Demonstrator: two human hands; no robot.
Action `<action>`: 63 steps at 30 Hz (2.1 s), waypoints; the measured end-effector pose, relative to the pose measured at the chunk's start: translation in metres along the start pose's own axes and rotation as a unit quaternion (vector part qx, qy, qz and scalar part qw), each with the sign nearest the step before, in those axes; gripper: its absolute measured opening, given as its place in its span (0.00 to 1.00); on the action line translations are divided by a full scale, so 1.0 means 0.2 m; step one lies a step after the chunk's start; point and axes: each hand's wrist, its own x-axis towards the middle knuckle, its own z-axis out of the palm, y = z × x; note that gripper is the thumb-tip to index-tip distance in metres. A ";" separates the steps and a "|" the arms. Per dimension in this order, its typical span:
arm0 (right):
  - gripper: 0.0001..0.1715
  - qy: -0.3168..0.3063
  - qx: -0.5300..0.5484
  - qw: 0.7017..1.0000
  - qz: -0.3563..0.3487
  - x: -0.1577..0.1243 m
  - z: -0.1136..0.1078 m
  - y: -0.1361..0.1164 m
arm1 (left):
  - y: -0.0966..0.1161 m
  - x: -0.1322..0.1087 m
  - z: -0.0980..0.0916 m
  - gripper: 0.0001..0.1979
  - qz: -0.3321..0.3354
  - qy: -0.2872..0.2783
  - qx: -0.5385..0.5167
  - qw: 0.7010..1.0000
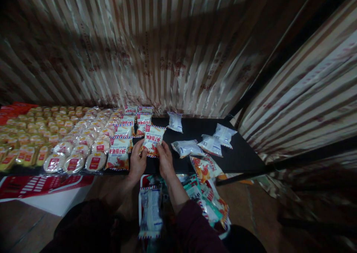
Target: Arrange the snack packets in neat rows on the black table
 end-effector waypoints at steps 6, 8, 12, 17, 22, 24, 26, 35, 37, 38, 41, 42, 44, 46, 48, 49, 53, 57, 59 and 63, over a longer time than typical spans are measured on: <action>0.30 -0.001 0.008 1.000 -0.010 0.00 0.00 0.02 | -0.01 0.00 0.01 0.17 0.018 -0.020 0.017 0.999; 0.31 0.008 0.004 1.000 -0.018 0.01 -0.01 0.02 | -0.01 -0.01 0.01 0.18 0.008 -0.027 0.003 1.000; 0.31 0.010 0.006 1.000 -0.021 0.02 -0.02 0.02 | -0.02 0.00 0.03 0.24 -0.048 -0.028 -0.060 0.997; 0.31 0.002 0.007 1.000 -0.018 0.03 -0.03 0.03 | -0.05 0.01 0.05 0.22 -0.086 -0.047 -0.136 0.986; 0.31 0.003 0.010 1.000 -0.008 0.04 -0.03 0.06 | -0.08 0.01 0.06 0.23 -0.100 -0.027 -0.133 0.986; 0.31 0.003 0.013 1.000 -0.009 0.05 -0.03 0.06 | -0.07 0.00 0.06 0.23 -0.102 -0.019 -0.118 0.987; 0.31 0.007 0.013 1.000 -0.011 0.05 -0.03 0.07 | -0.06 0.00 0.05 0.23 -0.100 -0.020 -0.099 0.990; 0.31 0.031 -0.005 0.999 -0.020 0.05 -0.02 0.08 | 0.00 -0.02 0.02 0.26 0.028 -0.049 0.112 0.992; 0.31 0.024 -0.009 0.999 -0.020 0.06 -0.01 0.08 | -0.01 -0.02 0.02 0.26 0.059 -0.055 0.149 0.985; 0.31 0.019 -0.011 1.000 -0.021 0.06 0.00 0.08 | -0.01 -0.03 0.02 0.26 0.077 -0.059 0.164 0.982; 0.30 0.017 -0.017 0.999 -0.022 0.07 0.01 0.09 | -0.01 -0.03 0.01 0.26 0.125 -0.064 0.192 0.971; 0.30 0.019 -0.018 0.999 -0.021 0.07 0.02 0.09 | 0.00 -0.03 0.01 0.26 0.137 -0.064 0.198 0.969; 0.30 0.022 -0.022 0.999 -0.021 0.09 0.03 0.10 | 0.01 -0.03 0.00 0.27 0.150 -0.071 0.210 0.963; 0.30 0.024 -0.029 0.999 -0.026 0.10 0.04 0.10 | 0.02 -0.03 0.00 0.27 0.152 -0.090 0.222 0.959; 0.30 0.024 -0.035 0.998 -0.034 0.11 0.04 0.10 | 0.03 -0.04 0.00 0.28 0.144 -0.109 0.225 0.958; 0.30 0.020 -0.040 0.998 -0.038 0.12 0.04 0.10 | 0.03 -0.04 -0.01 0.29 0.137 -0.114 0.223 0.958; 0.31 0.003 -0.049 0.998 -0.036 0.13 0.03 0.09 | 0.02 -0.04 -0.01 0.31 0.111 -0.111 0.212 0.965; 0.31 0.014 -0.031 0.999 -0.030 0.12 0.04 0.09 | 0.01 -0.03 -0.01 0.31 0.094 -0.108 0.191 0.971; 0.32 0.012 -0.027 0.999 -0.035 0.11 0.05 0.09 | 0.00 -0.03 -0.02 0.31 0.093 -0.107 0.176 0.974; 0.35 0.002 -0.022 0.999 -0.028 0.11 0.07 0.11 | 0.00 -0.02 -0.03 0.31 0.088 -0.102 0.175 0.975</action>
